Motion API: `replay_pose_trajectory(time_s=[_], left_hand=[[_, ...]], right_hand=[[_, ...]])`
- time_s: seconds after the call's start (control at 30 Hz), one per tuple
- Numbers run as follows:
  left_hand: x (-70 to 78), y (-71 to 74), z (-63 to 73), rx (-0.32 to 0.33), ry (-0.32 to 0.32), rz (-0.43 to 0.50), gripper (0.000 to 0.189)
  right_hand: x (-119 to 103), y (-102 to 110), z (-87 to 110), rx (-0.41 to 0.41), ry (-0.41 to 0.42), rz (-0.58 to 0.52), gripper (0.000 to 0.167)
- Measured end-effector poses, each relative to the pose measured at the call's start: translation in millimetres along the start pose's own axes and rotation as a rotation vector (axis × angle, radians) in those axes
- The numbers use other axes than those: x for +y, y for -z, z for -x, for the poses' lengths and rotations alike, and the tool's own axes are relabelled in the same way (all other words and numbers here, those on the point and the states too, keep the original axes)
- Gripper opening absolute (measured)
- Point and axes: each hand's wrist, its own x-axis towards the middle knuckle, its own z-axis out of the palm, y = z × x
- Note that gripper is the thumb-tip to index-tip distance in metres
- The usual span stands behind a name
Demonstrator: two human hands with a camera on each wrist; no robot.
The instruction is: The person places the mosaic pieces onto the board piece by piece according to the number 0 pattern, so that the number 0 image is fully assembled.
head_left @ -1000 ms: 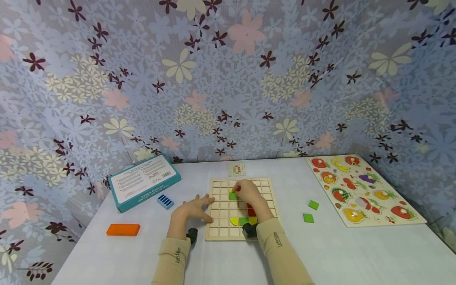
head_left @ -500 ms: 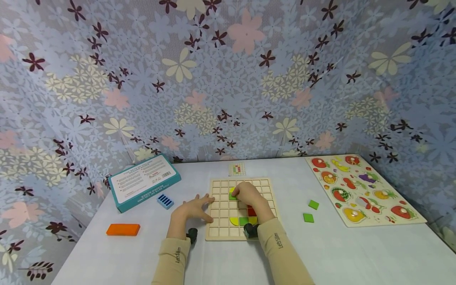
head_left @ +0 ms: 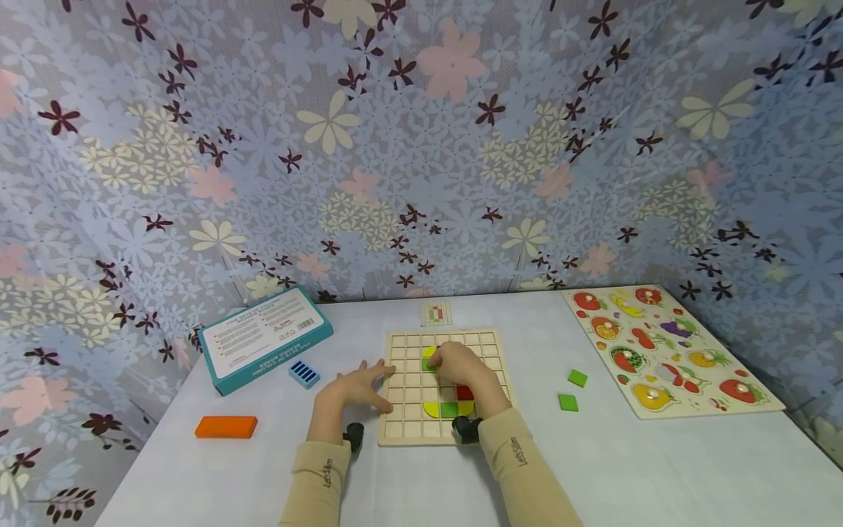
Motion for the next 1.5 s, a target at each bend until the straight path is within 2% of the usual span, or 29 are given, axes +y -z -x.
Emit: replay_pose_trajectory(time_s=[0.33,0.67,0.93,1.33,1.5], left_hand=[[0.4,-1.0,1.3,0.004,0.001,0.004,0.073],[2.4,0.5,2.0,0.011,0.002,-0.004,0.073],[2.3,-0.6,2.4,0.022,0.001,-0.003,0.075],[2.9,-0.6,1.3,0.020,0.004,0.003,0.075],[2.2,-1.0,1.6,0.020,0.005,0.005,0.074]], right_hand=[[15.4,10.2,10.8,0.085,0.008,-0.109,0.021],[41.3,34.7,32.3,0.140,0.032,-0.215,0.026],[69.0,52.6,49.0,0.187,-0.023,-0.214,0.029],[103.7,66.2,67.4,0.251,-0.086,-0.209,0.031],[115.1,70.2,74.1,0.261,-0.152,-0.205,0.033]])
